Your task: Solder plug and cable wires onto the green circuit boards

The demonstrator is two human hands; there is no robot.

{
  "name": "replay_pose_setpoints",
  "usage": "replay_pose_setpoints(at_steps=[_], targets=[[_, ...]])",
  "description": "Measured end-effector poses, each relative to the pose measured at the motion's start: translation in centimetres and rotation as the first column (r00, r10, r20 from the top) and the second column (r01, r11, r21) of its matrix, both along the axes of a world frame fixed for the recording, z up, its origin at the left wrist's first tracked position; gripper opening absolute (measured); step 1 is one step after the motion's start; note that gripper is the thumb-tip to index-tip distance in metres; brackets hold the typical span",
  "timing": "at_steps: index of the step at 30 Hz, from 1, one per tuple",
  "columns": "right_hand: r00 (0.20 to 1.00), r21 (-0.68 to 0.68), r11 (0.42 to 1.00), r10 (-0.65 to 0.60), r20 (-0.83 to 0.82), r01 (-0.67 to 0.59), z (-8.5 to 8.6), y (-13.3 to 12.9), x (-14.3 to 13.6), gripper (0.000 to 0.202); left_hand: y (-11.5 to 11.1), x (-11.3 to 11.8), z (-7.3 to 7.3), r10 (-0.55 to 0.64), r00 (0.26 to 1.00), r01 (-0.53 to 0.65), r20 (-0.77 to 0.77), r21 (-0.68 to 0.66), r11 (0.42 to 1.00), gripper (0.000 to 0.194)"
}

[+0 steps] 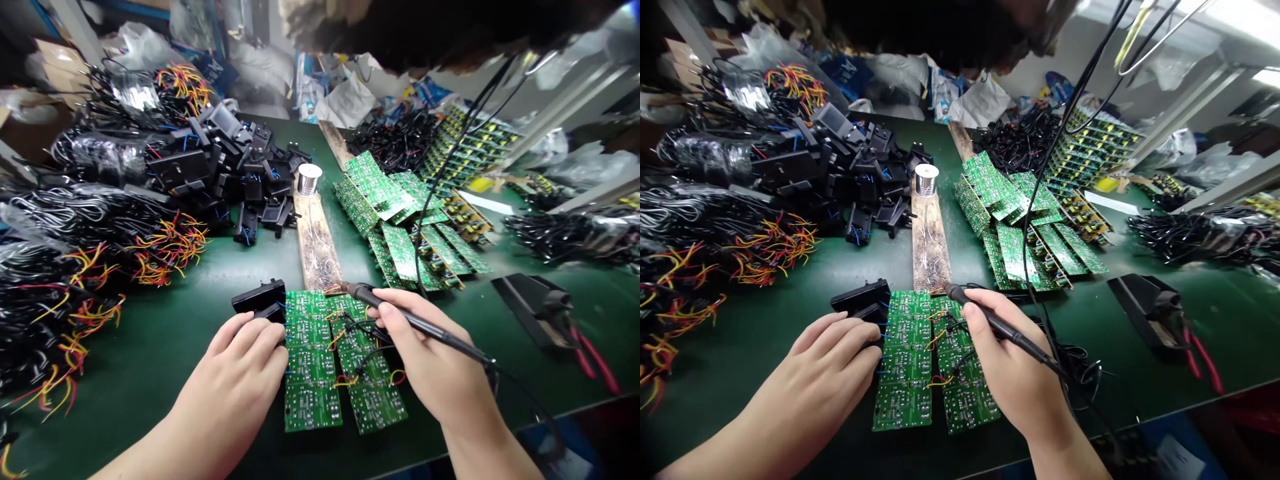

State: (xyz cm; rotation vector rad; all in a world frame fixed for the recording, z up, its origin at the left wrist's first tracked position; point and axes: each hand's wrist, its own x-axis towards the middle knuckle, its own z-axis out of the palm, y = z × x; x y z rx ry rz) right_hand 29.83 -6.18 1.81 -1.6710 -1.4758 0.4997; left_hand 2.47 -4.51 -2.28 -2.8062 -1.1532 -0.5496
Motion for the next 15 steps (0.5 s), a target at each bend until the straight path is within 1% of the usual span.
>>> replay_pose_setpoints(at_steps=[4,15], targets=[[0.999,-0.043,0.998,0.044,0.011,-0.044,-0.07,0.94,-0.56,0.025,0.01,-0.04,-0.24,-0.005,1.000,0.005,0.016,-0.003,1.000,0.017],[0.999,-0.087,0.996,0.032,0.017,-0.031,-0.01,0.93,-0.55,0.026,-0.06,-0.24,-0.23,-0.004,1.000,0.004,0.015,-0.012,1.000,0.019]])
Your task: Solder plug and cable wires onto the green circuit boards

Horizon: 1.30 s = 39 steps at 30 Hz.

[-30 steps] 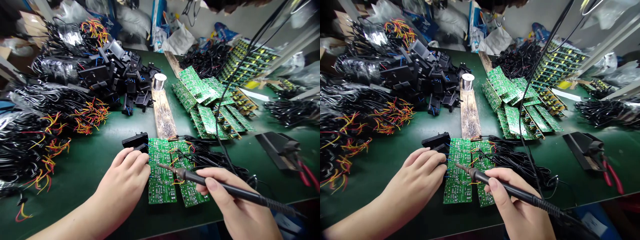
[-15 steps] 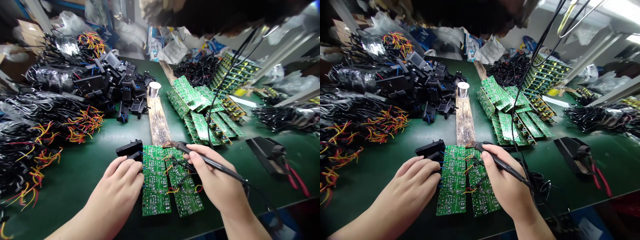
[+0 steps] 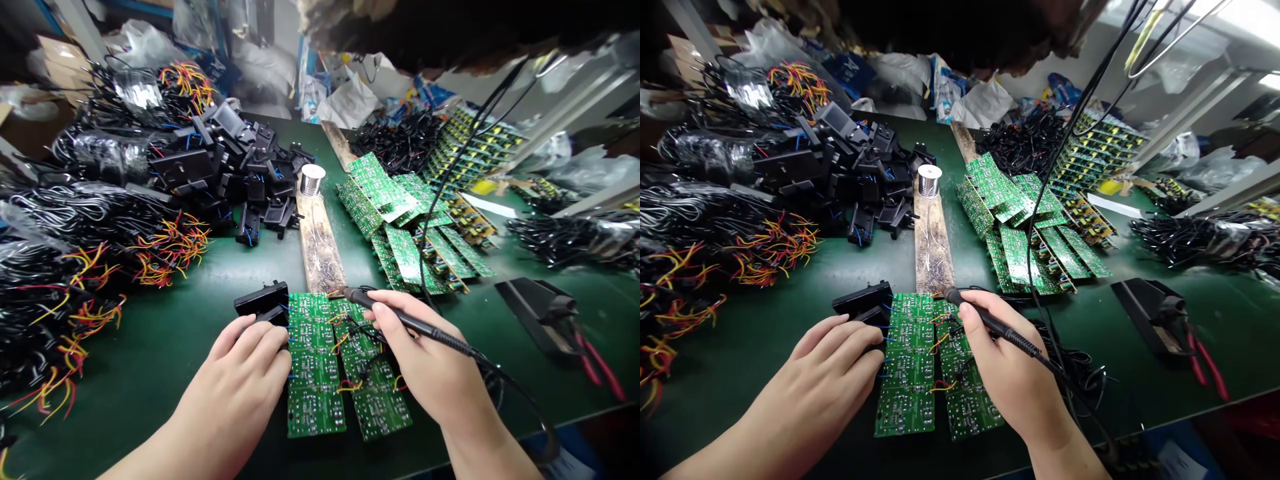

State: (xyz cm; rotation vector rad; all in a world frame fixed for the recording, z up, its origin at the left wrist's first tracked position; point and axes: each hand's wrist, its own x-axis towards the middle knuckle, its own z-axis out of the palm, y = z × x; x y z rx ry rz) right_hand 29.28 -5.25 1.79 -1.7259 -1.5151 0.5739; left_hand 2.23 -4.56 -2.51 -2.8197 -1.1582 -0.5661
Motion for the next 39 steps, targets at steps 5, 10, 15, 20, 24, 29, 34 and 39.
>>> replay_pose_setpoints(at_steps=[5,10,15,20,24,29,34,39], targets=[[1.000,0.009,1.000,-0.004,-0.010,0.004,-0.1,-0.1,0.1,0.025,0.0,0.1,-0.1,0.006,1.000,-0.006,-0.008,-0.001,1.000,0.019],[0.999,0.077,0.996,-0.035,-0.025,0.037,0.0,-0.5,0.2,0.025,-0.3,-0.1,0.6,0.000,1.000,0.000,0.024,0.013,1.000,0.020],[0.999,0.217,0.975,-0.048,-0.016,0.050,-0.5,-1.5,1.0,0.023,5.8,-2.4,3.8,0.153,0.987,-0.155,0.052,0.043,0.987,0.029],[0.997,0.226,0.971,-0.078,-0.016,0.080,-1.0,-2.7,1.1,0.022,16.6,-2.6,5.9,0.614,0.772,-0.634,-0.167,-0.270,0.724,0.055],[0.997,0.205,0.976,-0.072,-0.032,0.077,-0.6,-3.5,0.5,0.024,21.6,-0.4,5.5,0.668,0.719,-0.693,-0.192,-0.276,0.666,0.058],[0.992,0.222,0.968,-0.109,-0.059,0.120,0.1,-4.8,0.2,0.022,22.5,-0.1,5.7,0.645,0.749,-0.647,-0.151,-0.378,0.662,0.056],[0.988,0.228,0.964,-0.115,-0.103,0.136,-0.2,-6.2,0.1,0.021,14.7,-2.7,7.9,0.607,0.793,-0.507,0.052,-0.497,0.704,0.064],[0.981,0.217,0.976,0.023,-0.191,0.020,-1.4,-7.0,-3.4,0.025,1.1,-3.6,7.4,0.580,0.683,-0.049,0.443,-0.765,0.642,0.036]])
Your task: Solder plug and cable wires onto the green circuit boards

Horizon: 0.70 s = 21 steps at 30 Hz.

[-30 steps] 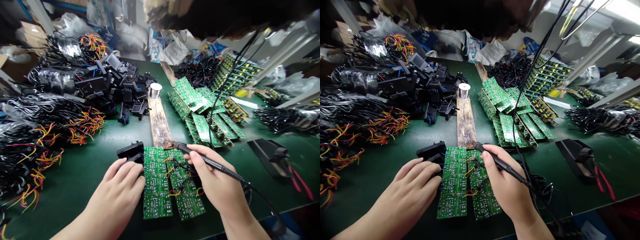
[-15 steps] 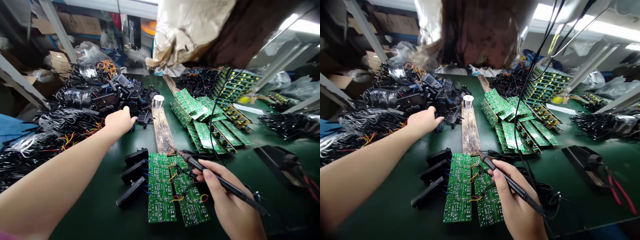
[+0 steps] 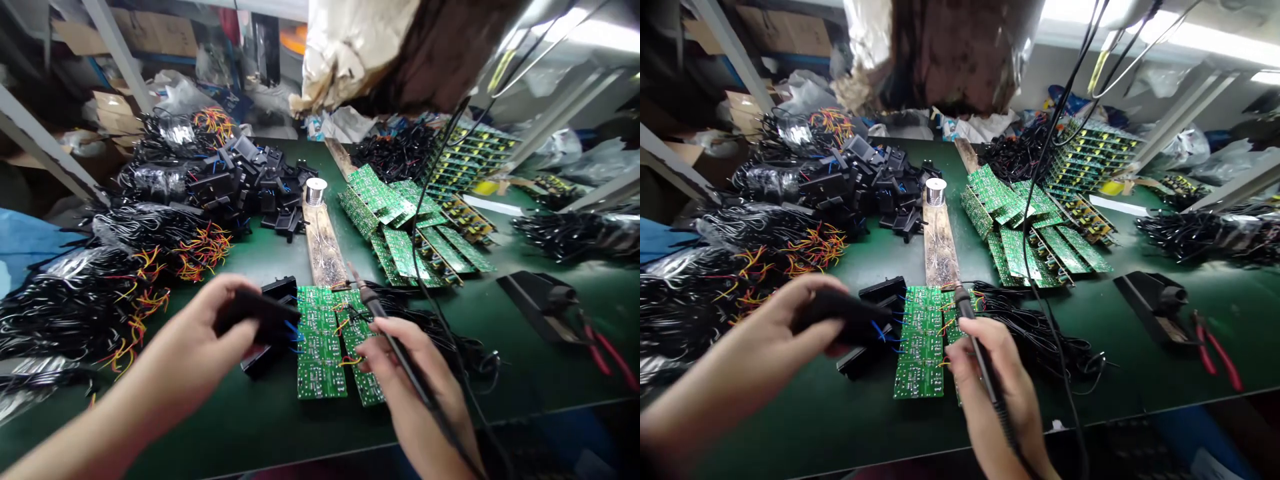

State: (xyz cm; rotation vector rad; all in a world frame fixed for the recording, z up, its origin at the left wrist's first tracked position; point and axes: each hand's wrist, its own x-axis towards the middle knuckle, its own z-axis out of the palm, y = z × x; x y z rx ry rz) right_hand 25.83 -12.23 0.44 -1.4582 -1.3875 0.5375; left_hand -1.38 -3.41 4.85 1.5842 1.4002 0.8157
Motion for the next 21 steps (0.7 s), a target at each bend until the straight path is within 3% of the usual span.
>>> replay_pose_setpoints(at_steps=[2,5,10,21], targets=[[0.992,0.035,0.992,0.120,-0.034,-0.119,-0.3,-0.2,-1.9,0.033,-3.5,0.5,-1.2,0.037,0.994,-0.022,0.107,-0.137,0.990,0.032],[0.972,0.057,0.972,0.232,-0.044,-0.230,-0.5,-0.5,-3.8,0.041,-5.5,1.1,-2.8,0.109,0.973,-0.052,0.202,-0.267,0.962,0.034],[0.963,0.074,0.961,0.269,-0.007,-0.268,-0.3,-1.2,-4.3,0.048,-6.1,0.9,-3.8,0.151,0.952,-0.053,0.267,-0.340,0.939,0.041],[0.966,0.072,0.964,0.255,0.037,-0.257,-0.6,-1.7,-4.6,0.048,-6.7,1.6,-3.2,0.118,0.972,-0.056,0.205,-0.285,0.957,0.040]])
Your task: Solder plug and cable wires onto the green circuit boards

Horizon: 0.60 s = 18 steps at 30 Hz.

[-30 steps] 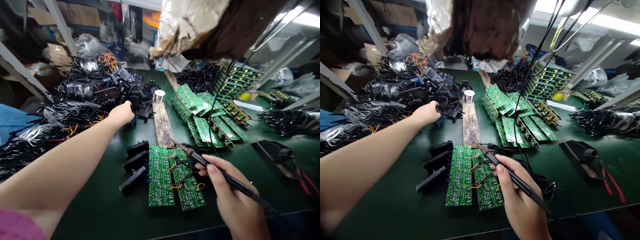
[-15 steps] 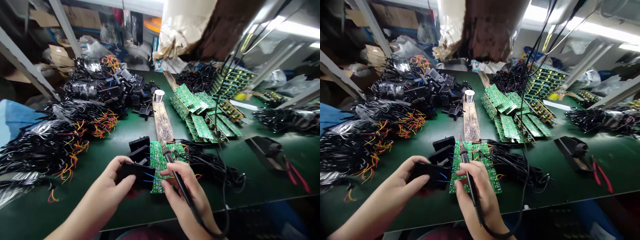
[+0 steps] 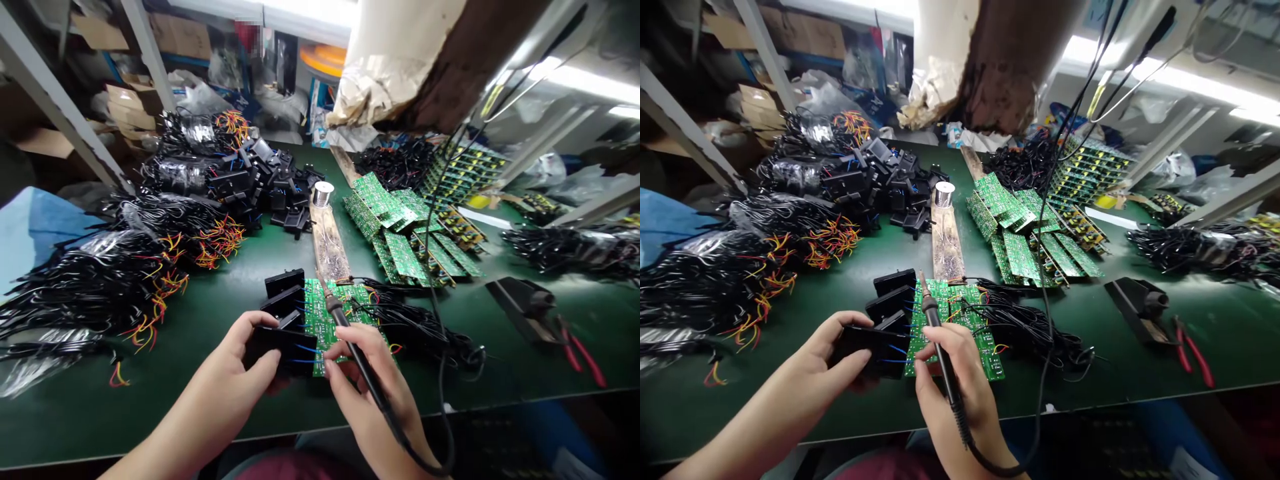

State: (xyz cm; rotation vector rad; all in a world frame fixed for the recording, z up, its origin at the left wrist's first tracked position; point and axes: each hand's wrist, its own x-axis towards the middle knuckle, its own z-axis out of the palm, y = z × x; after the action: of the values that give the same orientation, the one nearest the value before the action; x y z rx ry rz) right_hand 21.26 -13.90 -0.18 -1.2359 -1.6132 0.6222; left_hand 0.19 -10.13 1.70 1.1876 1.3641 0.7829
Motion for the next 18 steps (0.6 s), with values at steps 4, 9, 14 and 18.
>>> replay_pose_setpoints(at_steps=[4,9,14,18], targets=[[1.000,-0.037,0.999,-0.030,0.002,0.030,-0.2,0.3,0.0,0.045,-0.8,-0.1,-0.5,0.018,0.983,0.029,-0.181,0.252,0.967,0.026],[0.997,-0.085,0.994,-0.072,-0.010,0.071,-0.2,0.4,0.2,0.036,-1.8,-0.3,-1.3,0.043,0.922,0.167,-0.385,0.496,0.852,0.020],[0.981,-0.242,0.966,-0.132,-0.140,0.095,-0.3,0.6,0.2,0.022,-1.9,-0.3,-1.9,0.054,0.888,0.276,-0.457,0.623,0.732,0.023],[0.950,-0.339,0.939,-0.159,-0.268,0.062,-0.1,0.6,-0.1,0.021,-1.6,-0.3,-2.1,0.061,0.874,0.290,-0.482,0.618,0.731,0.020]])
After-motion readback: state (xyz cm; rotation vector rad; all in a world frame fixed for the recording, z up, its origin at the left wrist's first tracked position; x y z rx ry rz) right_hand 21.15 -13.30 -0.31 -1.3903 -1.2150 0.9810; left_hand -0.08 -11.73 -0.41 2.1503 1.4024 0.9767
